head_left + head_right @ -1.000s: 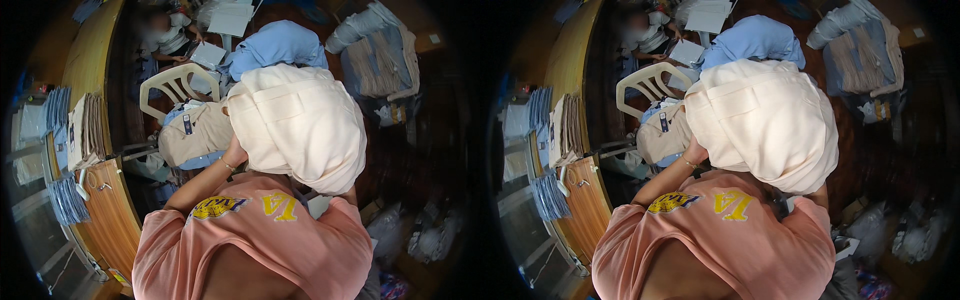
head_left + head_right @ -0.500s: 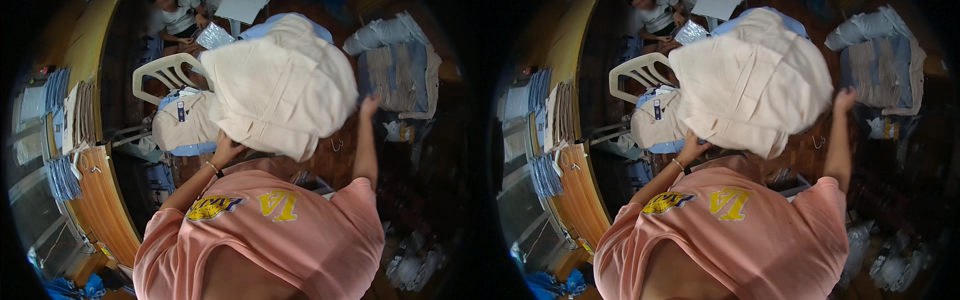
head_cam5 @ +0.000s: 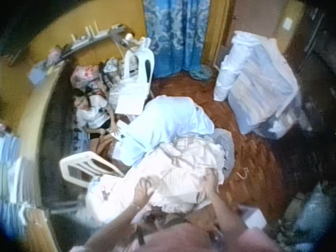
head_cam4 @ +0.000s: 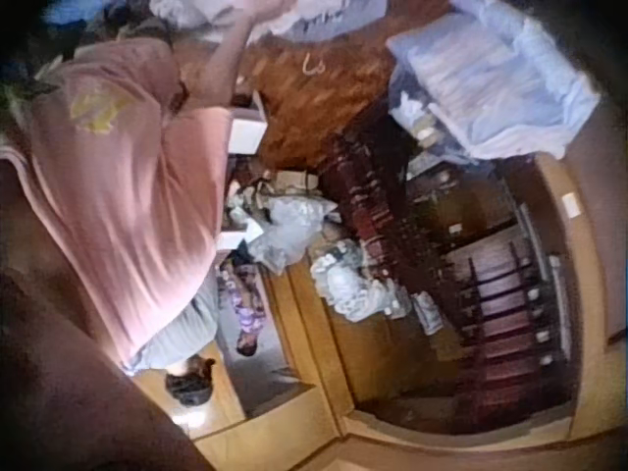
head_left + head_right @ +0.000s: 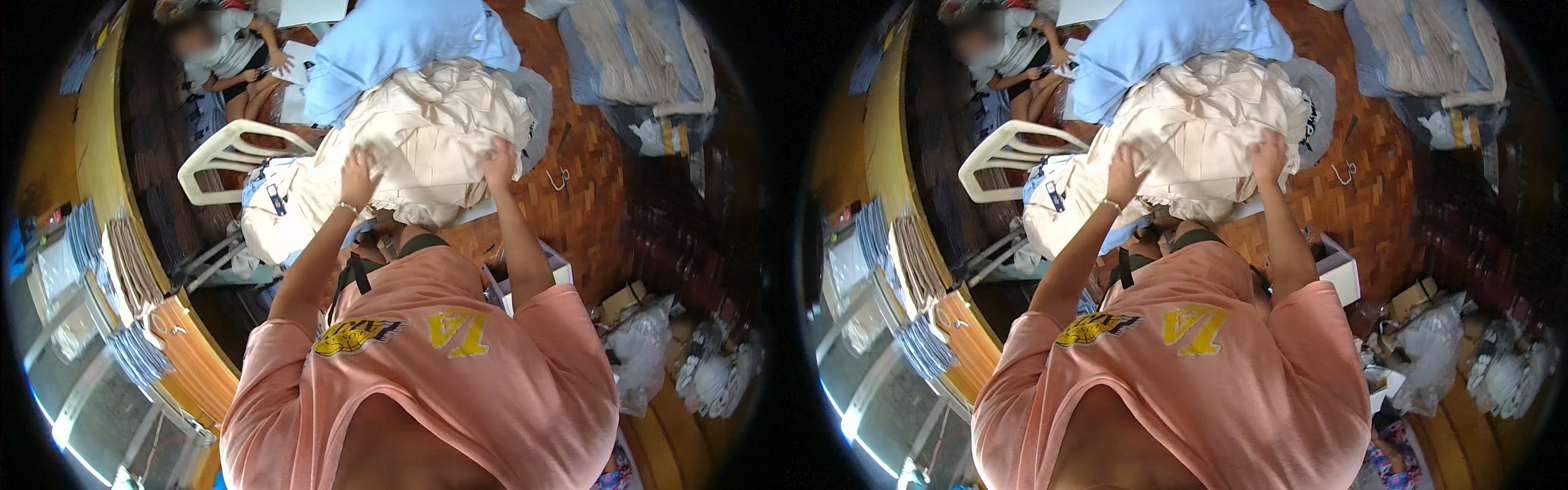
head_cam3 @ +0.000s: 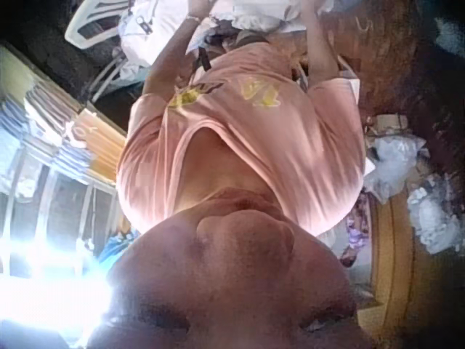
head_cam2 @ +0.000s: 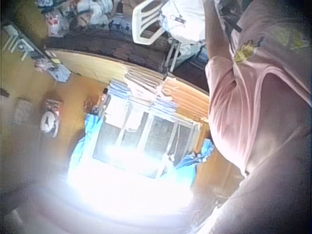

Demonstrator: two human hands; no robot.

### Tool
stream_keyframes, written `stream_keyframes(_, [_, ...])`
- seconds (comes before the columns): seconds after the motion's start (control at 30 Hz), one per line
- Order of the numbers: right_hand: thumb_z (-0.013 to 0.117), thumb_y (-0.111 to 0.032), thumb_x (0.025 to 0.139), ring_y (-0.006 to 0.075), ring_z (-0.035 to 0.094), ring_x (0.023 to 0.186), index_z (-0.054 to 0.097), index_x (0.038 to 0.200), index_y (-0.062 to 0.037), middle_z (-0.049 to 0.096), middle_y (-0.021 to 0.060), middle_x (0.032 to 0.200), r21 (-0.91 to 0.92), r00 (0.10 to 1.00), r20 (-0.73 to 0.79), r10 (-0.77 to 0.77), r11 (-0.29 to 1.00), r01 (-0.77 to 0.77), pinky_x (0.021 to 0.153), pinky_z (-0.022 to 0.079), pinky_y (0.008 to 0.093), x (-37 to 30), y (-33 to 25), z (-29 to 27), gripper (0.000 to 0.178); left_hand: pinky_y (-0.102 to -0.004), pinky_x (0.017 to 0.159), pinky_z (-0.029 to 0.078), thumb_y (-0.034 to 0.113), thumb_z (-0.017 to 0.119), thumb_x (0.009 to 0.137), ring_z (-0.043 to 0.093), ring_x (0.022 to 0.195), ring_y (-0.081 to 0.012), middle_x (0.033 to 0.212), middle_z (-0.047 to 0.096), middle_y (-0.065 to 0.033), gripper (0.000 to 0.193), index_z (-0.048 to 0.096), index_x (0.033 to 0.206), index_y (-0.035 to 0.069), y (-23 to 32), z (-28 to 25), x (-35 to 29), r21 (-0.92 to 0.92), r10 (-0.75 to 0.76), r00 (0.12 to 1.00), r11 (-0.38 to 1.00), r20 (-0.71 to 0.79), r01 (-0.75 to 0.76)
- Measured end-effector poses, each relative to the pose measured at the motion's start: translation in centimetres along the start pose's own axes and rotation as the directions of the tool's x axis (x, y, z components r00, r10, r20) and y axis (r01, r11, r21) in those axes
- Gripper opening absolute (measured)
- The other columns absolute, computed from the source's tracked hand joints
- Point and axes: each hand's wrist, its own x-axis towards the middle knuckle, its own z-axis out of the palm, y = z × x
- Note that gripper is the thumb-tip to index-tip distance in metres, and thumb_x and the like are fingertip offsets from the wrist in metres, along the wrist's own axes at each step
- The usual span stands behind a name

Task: The person folds a light-colored shirt by hand, repeatedly aligning the sleeves and edges before placing it on a pile. The person continues folding multiple shirts in a similar manner.

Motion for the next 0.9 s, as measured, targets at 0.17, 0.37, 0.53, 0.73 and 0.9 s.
stream_keyframes(0.17, [0.070, -0.024, 0.065, 0.0281, 0.057, 0.083, 0.055, 0.100, -0.0014, 0.061, 0.0144, 0.093, 0.436, 0.835, 0.322, 0.447, 0.713, -0.549, 0.073, 0.043, 0.0348, 0.0, 5.7, 2.6, 0.045, -0.0367, 0.071, 0.046, 0.029, 0.067, 0.069, 0.057, 0.084, -0.0307, 0.091, 0.059, -0.0189, 0.053, 0.050, 0.109, -0.003, -4.9, 1.2, 5.1, -0.203, -0.304, 0.897, 0.903, 0.320, 0.378])
stream_keyframes(0.37, [0.055, 0.002, 0.073, 0.0103, 0.048, 0.071, 0.059, 0.083, -0.0025, 0.057, -0.0006, 0.078, 0.634, 0.917, -0.158, 0.366, 0.749, -0.190, 0.064, 0.039, 0.0231, 0.1, 7.2, -2.9, 0.012, -0.0253, 0.072, 0.042, 0.022, 0.055, 0.083, 0.053, 0.078, -0.0121, 0.091, 0.061, -0.0053, 0.031, 0.059, 0.099, -0.005, -2.6, -6.8, 5.0, -0.723, -0.180, 0.948, 0.615, 0.262, 0.316])
stream_keyframes(0.53, [0.049, -0.006, 0.079, 0.0099, 0.051, 0.073, 0.055, 0.088, -0.0042, 0.057, 0.0010, 0.084, 0.945, 0.942, -0.052, 0.330, 0.320, -0.060, 0.063, 0.039, 0.0230, 3.7, 0.5, -16.5, 0.011, -0.0283, 0.081, 0.043, 0.028, 0.048, 0.087, 0.055, 0.093, -0.0162, 0.099, 0.058, -0.0074, 0.033, 0.052, 0.105, 0.001, -0.7, -17.5, 5.5, -0.982, -0.172, 0.968, -0.093, 0.181, 0.167])
stream_keyframes(0.73, [0.050, -0.008, 0.080, 0.0199, 0.055, 0.090, 0.050, 0.096, 0.0014, 0.057, 0.0102, 0.097, 0.999, 0.980, -0.023, 0.200, 0.043, 0.015, 0.081, 0.042, 0.0310, 9.2, -2.9, -28.4, 0.019, -0.0323, 0.086, 0.042, 0.018, 0.048, 0.087, 0.056, 0.093, -0.0190, 0.098, 0.059, -0.0086, 0.020, 0.054, 0.098, 0.001, 2.6, -25.4, 11.1, -0.908, -0.045, 0.989, -0.404, 0.142, 0.112])
stream_keyframes(0.9, [0.050, -0.009, 0.080, 0.0266, 0.045, 0.109, 0.047, 0.104, 0.0063, 0.051, 0.0177, 0.112, 0.980, 0.995, -0.031, 0.098, -0.194, 0.050, 0.095, 0.032, 0.0385, 6.9, -7.4, -35.7, 0.029, -0.0334, 0.088, 0.041, 0.018, 0.047, 0.087, 0.055, 0.094, -0.0194, 0.097, 0.059, -0.0103, 0.022, 0.054, 0.096, -0.001, 2.8, -33.0, 10.2, -0.943, -0.039, 0.997, -0.323, -0.064, -0.073])
